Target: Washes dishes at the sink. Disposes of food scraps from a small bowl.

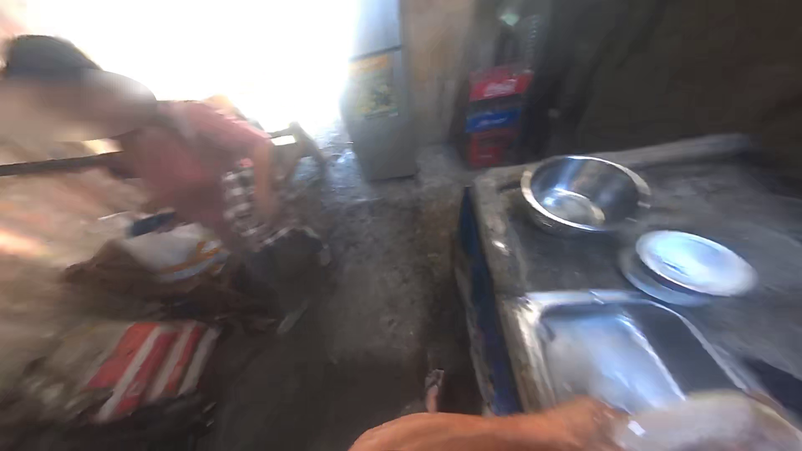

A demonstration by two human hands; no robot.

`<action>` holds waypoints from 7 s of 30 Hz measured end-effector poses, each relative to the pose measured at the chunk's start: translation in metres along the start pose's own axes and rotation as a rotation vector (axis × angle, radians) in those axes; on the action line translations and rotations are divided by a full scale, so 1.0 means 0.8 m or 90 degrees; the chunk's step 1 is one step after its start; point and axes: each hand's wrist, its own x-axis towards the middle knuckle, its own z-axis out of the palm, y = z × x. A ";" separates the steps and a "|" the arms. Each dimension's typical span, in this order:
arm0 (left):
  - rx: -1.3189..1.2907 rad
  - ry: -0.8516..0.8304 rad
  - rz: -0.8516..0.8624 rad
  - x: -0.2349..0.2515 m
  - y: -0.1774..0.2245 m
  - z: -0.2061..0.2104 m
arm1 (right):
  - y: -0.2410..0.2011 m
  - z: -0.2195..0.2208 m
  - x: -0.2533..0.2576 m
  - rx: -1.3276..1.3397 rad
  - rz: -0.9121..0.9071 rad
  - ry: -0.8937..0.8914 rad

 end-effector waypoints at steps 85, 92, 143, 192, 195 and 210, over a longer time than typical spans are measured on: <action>-0.179 -0.125 -0.021 0.273 -0.036 -0.089 | 0.073 0.027 -0.060 -0.435 0.337 -0.205; -0.120 -0.091 -0.047 0.260 -0.044 -0.097 | 0.086 0.073 -0.041 -0.438 0.272 -0.341; 0.562 -0.462 0.232 0.204 -0.094 -0.113 | 0.046 0.076 -0.047 0.421 0.300 -0.019; 0.570 -0.362 0.387 0.205 -0.141 -0.085 | 0.161 -0.007 0.022 -0.621 0.072 -0.629; 0.569 -0.364 0.386 0.204 -0.141 -0.084 | 0.159 -0.004 0.019 -0.635 0.097 -0.626; 0.547 -0.377 0.381 0.212 -0.140 -0.089 | 0.166 -0.022 0.042 -0.437 0.235 -0.584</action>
